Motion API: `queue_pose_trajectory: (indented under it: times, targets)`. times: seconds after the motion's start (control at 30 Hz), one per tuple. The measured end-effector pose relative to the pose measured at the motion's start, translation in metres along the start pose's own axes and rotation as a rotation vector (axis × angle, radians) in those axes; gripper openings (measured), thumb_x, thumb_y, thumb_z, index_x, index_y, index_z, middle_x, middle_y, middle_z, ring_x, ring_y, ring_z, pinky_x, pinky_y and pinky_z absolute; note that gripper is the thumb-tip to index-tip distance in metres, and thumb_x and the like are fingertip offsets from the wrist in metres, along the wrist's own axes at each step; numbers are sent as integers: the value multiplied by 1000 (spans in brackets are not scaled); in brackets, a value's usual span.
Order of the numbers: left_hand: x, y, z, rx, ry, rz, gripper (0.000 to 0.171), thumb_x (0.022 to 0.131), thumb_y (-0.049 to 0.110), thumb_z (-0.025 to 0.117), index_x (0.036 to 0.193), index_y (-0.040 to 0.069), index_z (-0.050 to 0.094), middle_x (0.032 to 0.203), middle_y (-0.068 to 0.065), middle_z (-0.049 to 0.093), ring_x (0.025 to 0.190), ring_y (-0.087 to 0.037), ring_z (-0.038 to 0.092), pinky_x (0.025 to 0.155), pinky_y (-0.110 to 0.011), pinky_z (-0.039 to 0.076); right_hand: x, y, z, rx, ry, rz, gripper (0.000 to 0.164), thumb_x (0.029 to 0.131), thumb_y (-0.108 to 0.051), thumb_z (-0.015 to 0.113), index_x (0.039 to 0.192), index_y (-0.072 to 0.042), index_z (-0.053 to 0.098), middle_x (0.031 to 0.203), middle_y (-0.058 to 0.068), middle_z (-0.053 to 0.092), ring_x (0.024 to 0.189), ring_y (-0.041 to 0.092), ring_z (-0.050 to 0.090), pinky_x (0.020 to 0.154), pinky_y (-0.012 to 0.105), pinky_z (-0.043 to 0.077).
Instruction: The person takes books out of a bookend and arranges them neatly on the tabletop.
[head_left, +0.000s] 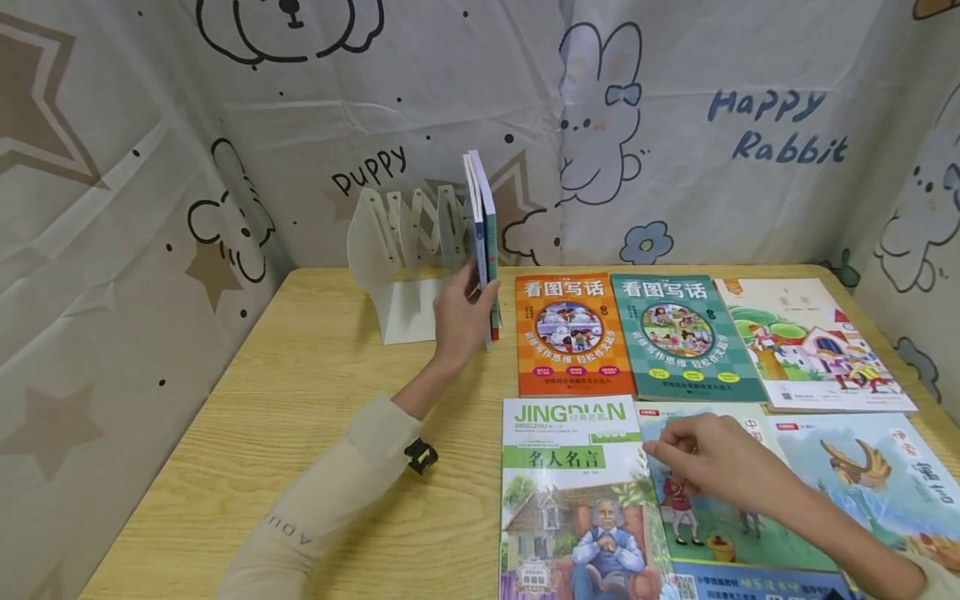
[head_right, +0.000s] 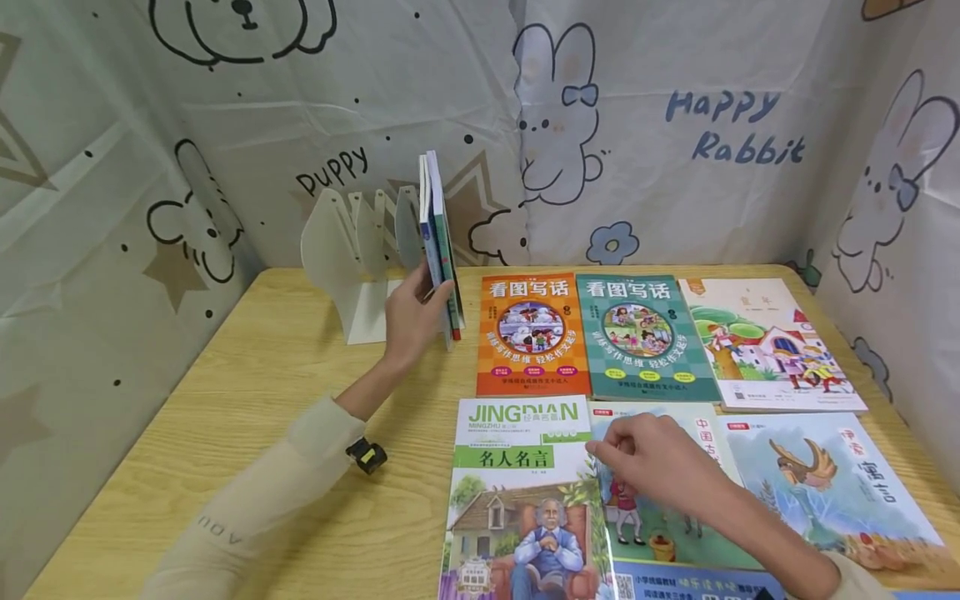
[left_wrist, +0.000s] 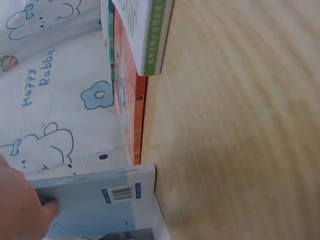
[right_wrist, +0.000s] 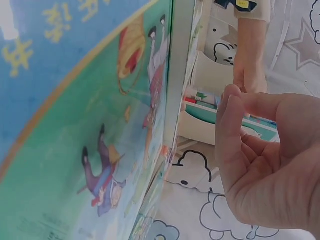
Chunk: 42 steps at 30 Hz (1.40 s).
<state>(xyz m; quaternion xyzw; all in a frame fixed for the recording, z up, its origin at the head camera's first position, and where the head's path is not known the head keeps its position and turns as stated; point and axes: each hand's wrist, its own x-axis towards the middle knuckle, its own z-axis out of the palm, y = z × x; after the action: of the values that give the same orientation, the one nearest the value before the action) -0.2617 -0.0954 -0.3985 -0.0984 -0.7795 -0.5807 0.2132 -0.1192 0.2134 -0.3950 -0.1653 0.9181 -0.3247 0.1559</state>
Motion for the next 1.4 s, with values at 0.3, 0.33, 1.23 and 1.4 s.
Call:
queue_pose_trajectory:
  times: [0.3, 0.33, 1.23, 1.4]
  targets:
    - [-15, 6, -14, 59, 99, 103, 26, 101, 10, 58, 117, -8, 67, 98, -24, 72, 80, -31, 72, 64, -28, 58, -1, -3, -8, 44, 39, -23, 28, 100, -34, 62, 82, -14, 66, 60, -4, 57, 51, 14, 51, 48, 28, 41]
    - [-17, 7, -16, 73, 107, 106, 25, 101, 10, 56, 114, -8, 68, 94, -23, 72, 74, -30, 71, 59, -27, 56, -2, -4, -9, 48, 48, -29, 27, 100, -34, 62, 83, -13, 67, 61, -3, 58, 51, 14, 50, 48, 28, 41]
    - [-79, 82, -67, 41, 104, 231, 20, 97, 3, 61, 109, -12, 68, 98, -25, 72, 82, -31, 74, 65, -31, 60, 8, -28, -20, 54, 336, -243, 41, 100, -19, 64, 137, -3, 57, 129, 17, 63, 109, 33, 66, 85, 33, 56]
    - [-87, 95, -69, 4, 65, 234, 20, 98, 2, 61, 111, -11, 68, 98, -24, 72, 81, -30, 74, 64, -32, 60, 12, -36, -21, 89, 339, -261, 46, 99, -20, 65, 141, -4, 53, 133, 18, 60, 114, 35, 63, 87, 15, 50]
